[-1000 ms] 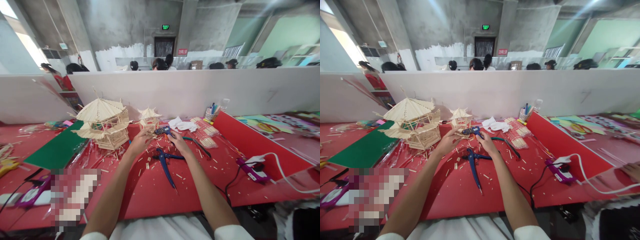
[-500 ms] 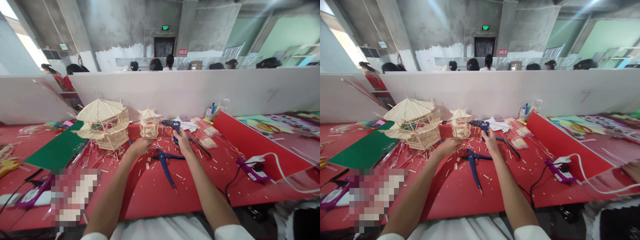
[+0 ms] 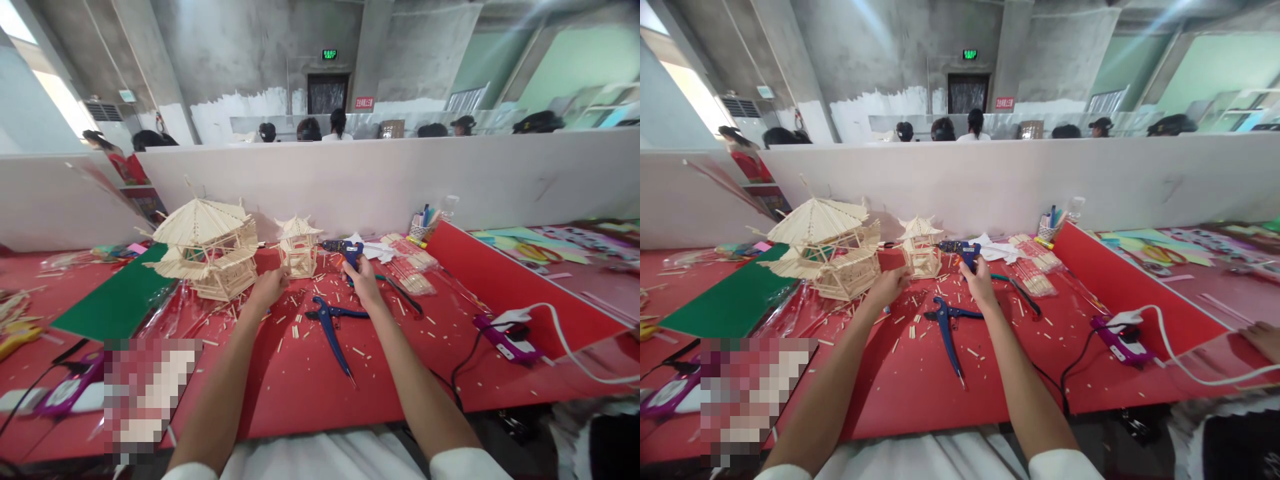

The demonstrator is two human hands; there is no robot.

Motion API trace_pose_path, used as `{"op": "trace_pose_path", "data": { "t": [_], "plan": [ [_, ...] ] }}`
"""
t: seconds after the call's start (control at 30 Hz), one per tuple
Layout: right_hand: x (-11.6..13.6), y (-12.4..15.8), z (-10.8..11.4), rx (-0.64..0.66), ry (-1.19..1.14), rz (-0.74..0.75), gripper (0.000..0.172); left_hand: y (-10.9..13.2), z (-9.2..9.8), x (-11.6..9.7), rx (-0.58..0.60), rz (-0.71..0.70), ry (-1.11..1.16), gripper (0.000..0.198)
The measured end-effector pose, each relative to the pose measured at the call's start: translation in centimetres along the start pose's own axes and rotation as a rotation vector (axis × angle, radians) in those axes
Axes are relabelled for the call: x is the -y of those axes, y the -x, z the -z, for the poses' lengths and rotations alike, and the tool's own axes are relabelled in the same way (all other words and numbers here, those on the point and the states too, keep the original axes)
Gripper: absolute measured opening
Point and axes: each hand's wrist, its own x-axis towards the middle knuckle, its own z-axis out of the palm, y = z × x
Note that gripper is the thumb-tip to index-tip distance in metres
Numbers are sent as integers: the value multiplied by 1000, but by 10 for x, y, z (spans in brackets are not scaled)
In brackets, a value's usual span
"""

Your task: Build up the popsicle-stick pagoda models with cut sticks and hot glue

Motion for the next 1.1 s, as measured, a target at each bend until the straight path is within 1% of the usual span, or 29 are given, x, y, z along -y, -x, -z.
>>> {"op": "trace_pose_path", "data": {
  "t": [0.07,0.13,0.27,0.4,0.5,0.6,0.73,0.8,0.9,0.97,1.03,1.1],
  "plan": [
    [1,0,0,-4,1,-10,29,-2,3,4,-33,24,15,22],
    [2,1,0,-5,5,-21,30,-4,4,9,-75,20,46,18],
    [6,3,-3,4,20,-34,31,-9,2,20,-143,-7,222,19],
    [8,5,-4,16,42,-41,32,-12,-2,28,-134,-37,436,24],
    [8,6,-4,21,49,-46,32,-14,-3,30,-137,-45,497,26],
    [7,6,-4,22,48,-48,31,-15,0,31,-160,-7,531,29],
    [6,5,-4,29,47,-50,30,-14,5,31,-151,62,672,32],
    [6,6,-5,29,53,-46,30,-13,8,31,-175,57,671,30],
    [7,7,-6,40,86,-54,28,-12,10,31,-234,3,560,28],
    [8,8,-6,63,157,-57,27,-12,11,31,-246,-15,479,29],
    [7,10,-5,85,225,-54,31,-11,11,30,-245,-24,416,29],
    [5,11,-6,109,238,-63,37,-10,11,26,-239,-28,383,30]
  ]
}}
